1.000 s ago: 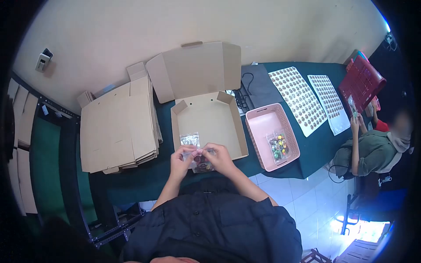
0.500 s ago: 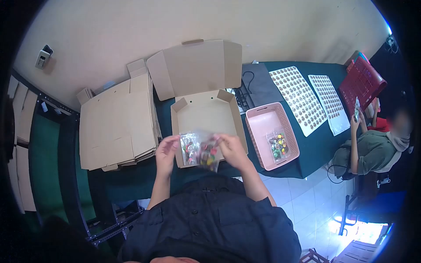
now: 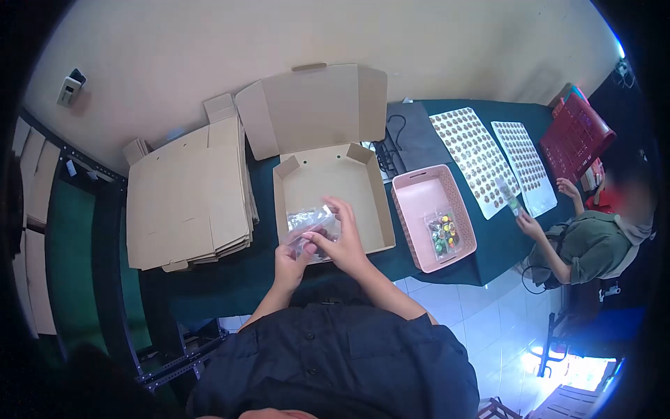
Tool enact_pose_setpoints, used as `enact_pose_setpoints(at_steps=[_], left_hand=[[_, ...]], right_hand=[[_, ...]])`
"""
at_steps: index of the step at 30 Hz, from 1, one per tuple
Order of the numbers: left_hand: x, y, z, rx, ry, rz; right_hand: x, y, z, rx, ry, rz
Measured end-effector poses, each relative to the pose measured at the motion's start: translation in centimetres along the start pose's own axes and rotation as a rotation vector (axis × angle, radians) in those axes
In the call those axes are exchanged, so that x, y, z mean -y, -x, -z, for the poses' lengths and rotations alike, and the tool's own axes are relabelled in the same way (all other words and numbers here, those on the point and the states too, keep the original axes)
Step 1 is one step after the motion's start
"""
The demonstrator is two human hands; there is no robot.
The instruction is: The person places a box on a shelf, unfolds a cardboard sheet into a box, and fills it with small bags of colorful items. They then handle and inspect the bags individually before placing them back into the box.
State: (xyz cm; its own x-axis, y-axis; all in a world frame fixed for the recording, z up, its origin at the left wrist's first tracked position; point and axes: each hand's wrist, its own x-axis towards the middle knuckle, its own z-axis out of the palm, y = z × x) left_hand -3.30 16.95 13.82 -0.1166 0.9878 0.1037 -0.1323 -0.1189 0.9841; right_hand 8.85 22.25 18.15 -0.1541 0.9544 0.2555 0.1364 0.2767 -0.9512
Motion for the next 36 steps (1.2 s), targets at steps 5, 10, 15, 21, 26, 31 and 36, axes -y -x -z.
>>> enact_pose_setpoints(at_steps=[5, 10, 15, 21, 26, 31, 36], left_hand=[[-0.5, -0.6, 1.1, -0.076, -0.091, 0.058], [-0.5, -0.3, 2.8, 0.1, -0.149, 0.065], [-2.2, -0.4, 2.7, 0.001, -0.41, -0.013], [-1.4, -0.6, 3.1, 0.088, 0.012, 0.06], [0.4, -1.0, 2.3, 0.108, 0.181, 0.119], [4.1, -1.8, 3.1, -0.007, 0.184, 0.32], [11.1, -1.5, 4.5, 0.051, 0.105, 0.641]], right_hand=[[-1.5, 0.0, 1.1, 0.272, -0.409, -0.329], [-3.1, 0.1, 2.8, 0.389, -0.445, -0.485], [-5.1, 0.6, 3.6, 0.378, -0.639, -0.531], [-6.0, -0.5, 4.9, 0.573, -0.851, -0.49], [-11.4, 2.0, 4.7, 0.981, -0.882, -0.981], [-9.0, 1.3, 3.5, 0.726, -0.908, -0.831], [-16.6, -0.4, 3.9, 0.088, -0.195, -0.76]])
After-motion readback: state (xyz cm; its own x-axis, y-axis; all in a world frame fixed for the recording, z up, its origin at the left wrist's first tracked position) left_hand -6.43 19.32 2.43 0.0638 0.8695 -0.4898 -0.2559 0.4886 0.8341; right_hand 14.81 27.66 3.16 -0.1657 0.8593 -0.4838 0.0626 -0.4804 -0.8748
